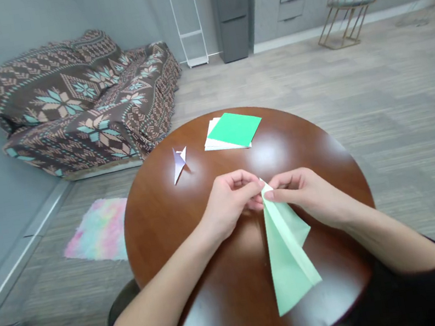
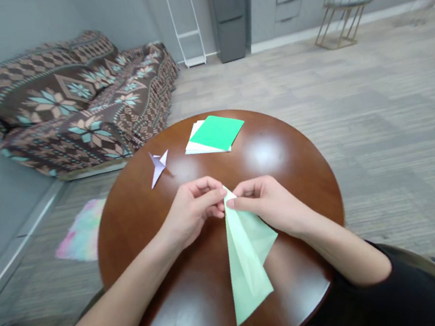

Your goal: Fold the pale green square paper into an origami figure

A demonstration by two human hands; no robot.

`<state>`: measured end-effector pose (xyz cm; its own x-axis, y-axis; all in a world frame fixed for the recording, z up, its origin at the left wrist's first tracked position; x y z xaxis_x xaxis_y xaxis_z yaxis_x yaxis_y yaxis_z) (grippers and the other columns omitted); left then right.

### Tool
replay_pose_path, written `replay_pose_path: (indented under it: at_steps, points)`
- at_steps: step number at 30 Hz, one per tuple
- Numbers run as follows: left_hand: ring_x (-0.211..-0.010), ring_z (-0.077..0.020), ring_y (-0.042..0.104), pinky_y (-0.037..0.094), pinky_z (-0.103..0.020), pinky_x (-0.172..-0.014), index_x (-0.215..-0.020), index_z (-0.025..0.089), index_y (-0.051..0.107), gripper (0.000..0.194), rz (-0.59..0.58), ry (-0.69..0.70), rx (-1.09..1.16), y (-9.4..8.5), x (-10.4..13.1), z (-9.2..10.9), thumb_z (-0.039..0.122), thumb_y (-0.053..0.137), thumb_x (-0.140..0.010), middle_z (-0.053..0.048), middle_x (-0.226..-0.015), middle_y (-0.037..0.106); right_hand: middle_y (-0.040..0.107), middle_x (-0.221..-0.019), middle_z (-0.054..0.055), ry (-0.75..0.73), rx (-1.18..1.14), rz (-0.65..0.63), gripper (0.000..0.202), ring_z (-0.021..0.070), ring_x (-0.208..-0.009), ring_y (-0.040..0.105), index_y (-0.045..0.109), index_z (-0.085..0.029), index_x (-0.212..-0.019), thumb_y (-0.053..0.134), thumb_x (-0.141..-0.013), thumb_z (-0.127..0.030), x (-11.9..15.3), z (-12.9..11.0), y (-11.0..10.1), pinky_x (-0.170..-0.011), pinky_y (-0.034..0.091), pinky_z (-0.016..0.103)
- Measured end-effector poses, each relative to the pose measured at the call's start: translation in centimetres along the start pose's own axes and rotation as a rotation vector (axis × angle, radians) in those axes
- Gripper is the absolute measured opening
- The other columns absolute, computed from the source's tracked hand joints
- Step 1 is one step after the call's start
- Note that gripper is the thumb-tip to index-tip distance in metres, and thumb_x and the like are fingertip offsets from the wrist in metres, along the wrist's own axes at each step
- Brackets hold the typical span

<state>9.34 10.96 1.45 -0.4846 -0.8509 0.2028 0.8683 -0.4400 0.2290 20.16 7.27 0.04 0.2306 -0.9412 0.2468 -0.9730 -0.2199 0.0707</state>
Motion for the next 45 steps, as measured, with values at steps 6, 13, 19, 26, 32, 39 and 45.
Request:
replay_pose_path:
  at_steps: [6, 13, 19, 26, 32, 39, 45]
  points:
    - [-0.050, -0.0064, 0.059, 0.050, -0.016, -0.051, -0.073, 0.011, 0.070, 0.015, -0.005, -0.024, -0.030, -0.1, -0.1, -0.3, 0.025, 0.077, -0.073, -0.002, -0.064, 0.067, 0.065, -0.068, 0.002, -0.014, 0.028, -0.010, 0.032, 0.0115, -0.059, 0.052, 0.073, -0.014, -0.077, 0.077, -0.081, -0.046, 0.0, -0.4, 0.1, -0.056, 0.037, 0.025]
    - [-0.050, -0.0066, 0.059, 0.050, -0.016, -0.051, -0.072, 0.010, 0.072, 0.014, 0.015, 0.005, -0.010, -0.2, -0.1, -0.1, 0.023, 0.078, -0.072, -0.002, -0.062, 0.068, 0.063, -0.064, 0.000, 0.019, -0.007, 0.031, 0.032, 0.0095, -0.054, 0.050, 0.070, -0.014, -0.074, 0.081, -0.075, -0.044, 0.1, 0.1, -0.2, -0.052, 0.035, 0.023]
    - [-0.050, -0.0065, 0.060, 0.050, -0.016, -0.051, -0.070, 0.011, 0.071, 0.012, 0.025, 0.002, 0.040, -0.1, 0.0, -0.1, 0.021, 0.078, -0.072, -0.002, -0.062, 0.068, 0.059, -0.060, -0.002, 0.024, 0.004, 0.043, 0.029, 0.0081, -0.051, 0.047, 0.068, -0.014, -0.074, 0.081, -0.075, -0.040, 0.0, 0.2, -0.4, -0.049, 0.034, 0.021]
    - [-0.048, -0.0055, 0.055, 0.047, -0.015, -0.048, -0.071, 0.011, 0.071, 0.011, 0.101, 0.042, 0.056, -1.1, -0.4, 0.0, 0.021, 0.075, -0.072, 0.001, -0.056, 0.062, 0.057, -0.059, -0.002, 0.034, 0.070, 0.023, 0.027, 0.0077, -0.051, 0.045, 0.067, -0.014, -0.070, 0.077, -0.078, -0.038, 0.1, 0.0, 0.2, -0.049, 0.032, 0.021]
    - [-0.051, -0.0069, 0.056, 0.049, -0.016, -0.049, -0.074, 0.012, 0.069, 0.023, 0.050, 0.055, 0.006, -1.2, -0.4, 0.6, 0.034, 0.075, -0.077, 0.000, -0.059, 0.062, 0.059, -0.062, -0.002, 0.007, 0.055, 0.039, 0.025, 0.0086, -0.053, 0.047, 0.067, -0.014, -0.073, 0.078, -0.076, -0.037, 0.0, -0.3, 0.0, -0.051, 0.034, 0.022]
    - [-0.053, -0.0083, 0.061, 0.053, -0.019, -0.055, -0.076, 0.011, 0.070, 0.025, -0.013, 0.084, -0.138, -0.1, -0.2, 0.5, 0.034, 0.080, -0.075, -0.002, -0.065, 0.068, 0.060, -0.063, -0.001, -0.007, 0.048, 0.057, 0.029, 0.0083, -0.053, 0.047, 0.068, -0.014, -0.074, 0.076, -0.079, -0.041, 0.1, -0.3, -0.6, -0.051, 0.033, 0.022]
    - [-0.052, -0.0085, 0.061, 0.052, -0.018, -0.053, -0.076, 0.012, 0.073, 0.025, 0.050, 0.087, -0.061, -0.8, -0.5, 0.5, 0.034, 0.083, -0.071, -0.001, -0.060, 0.067, 0.058, -0.061, -0.002, 0.027, 0.066, 0.061, 0.031, 0.0084, -0.052, 0.047, 0.067, -0.014, -0.073, 0.075, -0.080, -0.044, 0.1, -0.1, -0.5, -0.049, 0.031, 0.021]
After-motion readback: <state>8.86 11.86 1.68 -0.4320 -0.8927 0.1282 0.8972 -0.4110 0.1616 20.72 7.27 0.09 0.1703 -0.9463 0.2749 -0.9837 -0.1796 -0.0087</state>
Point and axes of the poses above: each hand's wrist, its own x-axis away from the middle knuckle, its own y-axis out of the palm, z = x × y, the point moved 10 cm from there along -x, towards the middle knuckle
